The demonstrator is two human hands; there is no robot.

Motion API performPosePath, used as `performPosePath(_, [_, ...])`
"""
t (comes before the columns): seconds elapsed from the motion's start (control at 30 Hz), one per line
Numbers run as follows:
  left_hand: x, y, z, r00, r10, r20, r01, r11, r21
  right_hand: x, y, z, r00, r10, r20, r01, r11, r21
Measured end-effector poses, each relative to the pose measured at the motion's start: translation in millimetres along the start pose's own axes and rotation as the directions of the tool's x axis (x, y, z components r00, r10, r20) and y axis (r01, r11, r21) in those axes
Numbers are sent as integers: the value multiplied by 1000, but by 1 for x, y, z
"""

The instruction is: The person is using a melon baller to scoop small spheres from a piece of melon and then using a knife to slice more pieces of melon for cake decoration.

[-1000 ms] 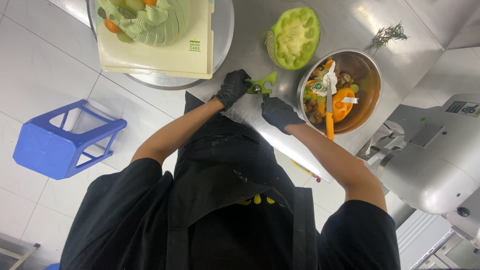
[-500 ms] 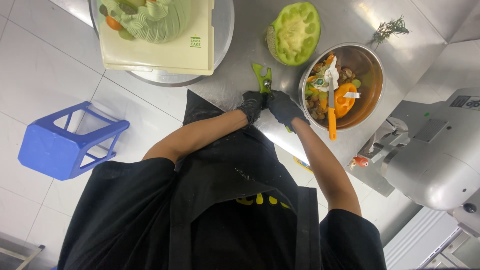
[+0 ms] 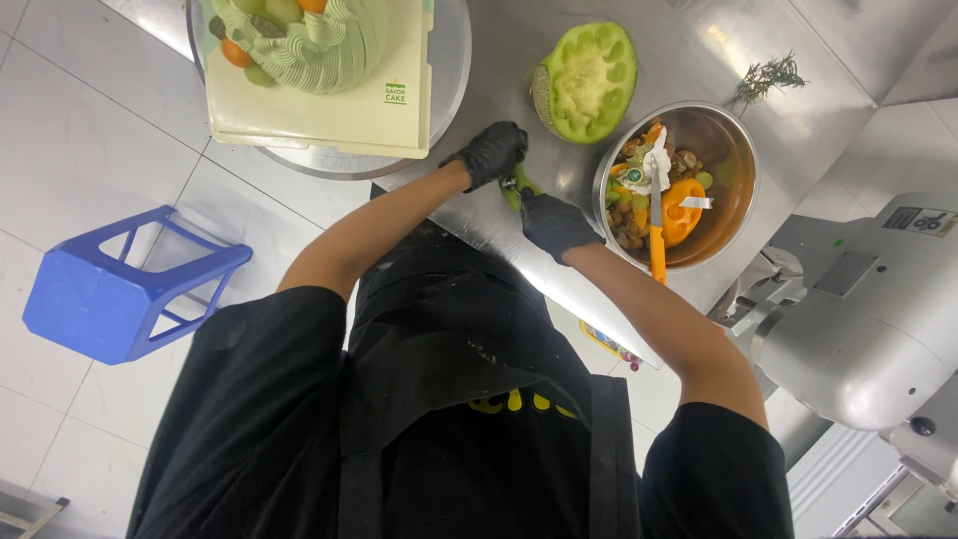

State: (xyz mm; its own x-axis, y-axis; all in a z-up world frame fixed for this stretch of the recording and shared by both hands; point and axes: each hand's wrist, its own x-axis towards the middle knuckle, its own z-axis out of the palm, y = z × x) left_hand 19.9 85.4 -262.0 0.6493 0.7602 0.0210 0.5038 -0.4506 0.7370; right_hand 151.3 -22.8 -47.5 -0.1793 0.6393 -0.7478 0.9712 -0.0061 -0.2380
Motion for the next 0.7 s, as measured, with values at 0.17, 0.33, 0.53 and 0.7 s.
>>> performPosePath(0.17, [18, 18, 4, 963, 204, 174, -214, 976, 39, 22, 21, 34, 935, -326, -137, 263, 901, -345])
performPosePath(0.33, [30, 39, 2, 900, 248, 359, -241, 968, -65, 48, 40, 36, 832, -482, -274, 358, 844, -399])
performPosePath(0.53, [50, 35, 12, 789, 254, 560, -246, 965, -90, 46, 40, 14, 789, -592, -165, 402, 700, -590])
performPosePath(0.7, [29, 76, -28, 791, 243, 561, -269, 962, -38, 2, 15, 18, 937, -323, -135, 298, 939, -172])
